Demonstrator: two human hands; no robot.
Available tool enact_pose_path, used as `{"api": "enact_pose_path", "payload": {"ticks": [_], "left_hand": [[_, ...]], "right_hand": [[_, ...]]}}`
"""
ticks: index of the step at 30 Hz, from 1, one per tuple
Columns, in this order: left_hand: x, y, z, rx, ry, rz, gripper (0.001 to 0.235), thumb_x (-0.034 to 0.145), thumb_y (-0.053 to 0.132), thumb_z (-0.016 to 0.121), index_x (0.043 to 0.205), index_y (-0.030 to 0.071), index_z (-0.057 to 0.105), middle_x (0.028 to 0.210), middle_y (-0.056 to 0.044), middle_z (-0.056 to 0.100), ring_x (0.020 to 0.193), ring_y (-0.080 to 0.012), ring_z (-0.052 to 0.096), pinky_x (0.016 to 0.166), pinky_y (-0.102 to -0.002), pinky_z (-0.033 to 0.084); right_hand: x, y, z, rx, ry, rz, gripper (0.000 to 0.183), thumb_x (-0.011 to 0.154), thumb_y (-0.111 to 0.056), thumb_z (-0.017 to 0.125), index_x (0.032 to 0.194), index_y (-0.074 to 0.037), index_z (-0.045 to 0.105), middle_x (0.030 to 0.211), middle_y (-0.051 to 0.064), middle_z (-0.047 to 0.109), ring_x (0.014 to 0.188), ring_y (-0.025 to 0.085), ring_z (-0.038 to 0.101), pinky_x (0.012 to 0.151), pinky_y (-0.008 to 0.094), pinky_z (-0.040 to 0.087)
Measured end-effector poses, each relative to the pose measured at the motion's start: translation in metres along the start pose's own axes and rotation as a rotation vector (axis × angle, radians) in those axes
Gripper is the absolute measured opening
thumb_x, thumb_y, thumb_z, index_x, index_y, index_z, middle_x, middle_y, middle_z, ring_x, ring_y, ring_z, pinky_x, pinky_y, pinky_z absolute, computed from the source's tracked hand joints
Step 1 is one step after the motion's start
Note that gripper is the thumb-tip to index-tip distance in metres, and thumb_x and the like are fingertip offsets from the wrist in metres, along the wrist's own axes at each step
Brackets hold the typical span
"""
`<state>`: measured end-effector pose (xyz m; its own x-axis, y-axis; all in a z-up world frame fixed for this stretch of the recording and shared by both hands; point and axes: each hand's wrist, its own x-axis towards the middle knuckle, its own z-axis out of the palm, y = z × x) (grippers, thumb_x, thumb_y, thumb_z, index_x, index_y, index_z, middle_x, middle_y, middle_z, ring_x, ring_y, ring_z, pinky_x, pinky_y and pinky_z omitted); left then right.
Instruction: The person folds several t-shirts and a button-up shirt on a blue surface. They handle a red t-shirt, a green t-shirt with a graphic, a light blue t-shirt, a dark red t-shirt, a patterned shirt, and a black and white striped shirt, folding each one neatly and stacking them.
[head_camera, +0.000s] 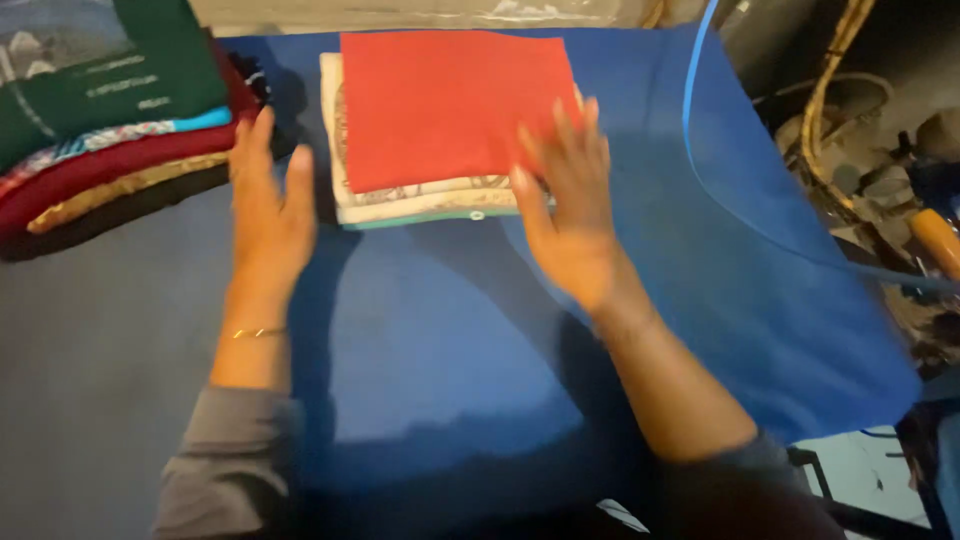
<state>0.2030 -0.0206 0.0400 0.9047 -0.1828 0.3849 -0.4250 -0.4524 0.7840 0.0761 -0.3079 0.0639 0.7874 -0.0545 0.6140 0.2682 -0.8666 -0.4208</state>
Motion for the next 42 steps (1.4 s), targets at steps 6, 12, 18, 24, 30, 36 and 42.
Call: {"api": "enact_pose_path", "payload": {"ticks": [6, 12, 18, 24, 30, 36, 42], "left_hand": [[-0.048, -0.138, -0.085, 0.164, 0.307, -0.045, 0.068, 0.099, 0.010, 0.073, 0.154, -0.005, 0.035, 0.156, -0.028, 0.040, 0.145, -0.0427, 0.037, 0.120, -0.049, 0.026], [-0.058, -0.225, -0.167, 0.255, 0.460, -0.214, 0.122, 0.096, 0.009, 0.106, 0.161, 0.013, 0.003, 0.165, -0.027, 0.033, 0.158, -0.0413, 0.029, 0.130, -0.049, 0.026], [-0.016, -0.179, -0.179, 0.541, 0.236, -0.475, 0.114, 0.070, 0.074, 0.092, 0.138, 0.000, 0.036, 0.153, -0.033, 0.041, 0.145, -0.0424, 0.034, 0.108, -0.063, 0.007], [-0.002, -0.223, -0.181, 0.605, 0.291, -0.416, 0.091, 0.067, 0.079, 0.087, 0.120, 0.008, 0.065, 0.131, -0.019, 0.060, 0.131, -0.0371, 0.048, 0.106, -0.067, 0.014], [-0.013, -0.258, -0.182, 0.493, 0.339, -0.355, 0.062, 0.077, 0.060, 0.092, 0.105, 0.009, 0.070, 0.101, -0.015, 0.074, 0.099, -0.0487, 0.062, 0.099, -0.051, 0.030], [-0.109, -0.167, -0.216, 0.506, 0.222, -0.470, 0.049, 0.085, 0.043, 0.093, 0.085, -0.003, 0.075, 0.078, -0.028, 0.071, 0.087, -0.0507, 0.071, 0.070, -0.050, 0.052], [-0.237, -0.140, -0.243, 0.599, 0.179, -0.620, 0.049, 0.091, 0.048, 0.084, 0.108, 0.002, 0.081, 0.098, -0.025, 0.077, 0.097, -0.0356, 0.074, 0.073, -0.050, 0.054]], "right_hand": [[-0.051, -0.105, 0.014, 0.247, -0.267, -0.221, 0.042, 0.100, -0.017, 0.069, 0.138, -0.003, 0.059, 0.147, 0.019, 0.059, 0.138, 0.032, 0.060, 0.120, 0.049, 0.044], [-0.009, -0.145, 0.121, 0.382, -0.680, -0.002, 0.074, 0.104, -0.039, 0.052, 0.161, -0.003, 0.020, 0.170, 0.016, 0.022, 0.159, 0.030, 0.019, 0.128, 0.044, 0.018], [0.065, -0.149, 0.234, 0.483, -0.441, 0.273, 0.099, 0.102, -0.027, 0.067, 0.162, -0.020, -0.011, 0.177, 0.011, -0.003, 0.164, 0.028, -0.005, 0.129, 0.049, 0.010], [0.116, -0.111, 0.312, 0.219, -0.250, 0.210, 0.091, 0.080, -0.042, 0.086, 0.149, -0.009, 0.036, 0.128, 0.022, 0.056, 0.126, 0.043, 0.048, 0.103, 0.048, 0.045], [0.113, -0.111, 0.288, 0.208, -0.381, 0.270, 0.041, 0.087, -0.033, 0.078, 0.110, -0.010, 0.054, 0.111, 0.014, 0.053, 0.105, 0.035, 0.061, 0.088, 0.045, 0.050], [0.024, -0.137, 0.255, 0.262, -0.384, 0.181, 0.045, 0.083, -0.025, 0.079, 0.114, -0.003, 0.054, 0.117, 0.024, 0.052, 0.119, 0.052, 0.056, 0.103, 0.055, 0.048], [-0.054, -0.186, 0.220, 0.383, -0.344, -0.217, 0.022, 0.082, -0.018, 0.067, 0.098, -0.003, 0.061, 0.100, 0.024, 0.063, 0.096, 0.045, 0.056, 0.087, 0.054, 0.044]]}}
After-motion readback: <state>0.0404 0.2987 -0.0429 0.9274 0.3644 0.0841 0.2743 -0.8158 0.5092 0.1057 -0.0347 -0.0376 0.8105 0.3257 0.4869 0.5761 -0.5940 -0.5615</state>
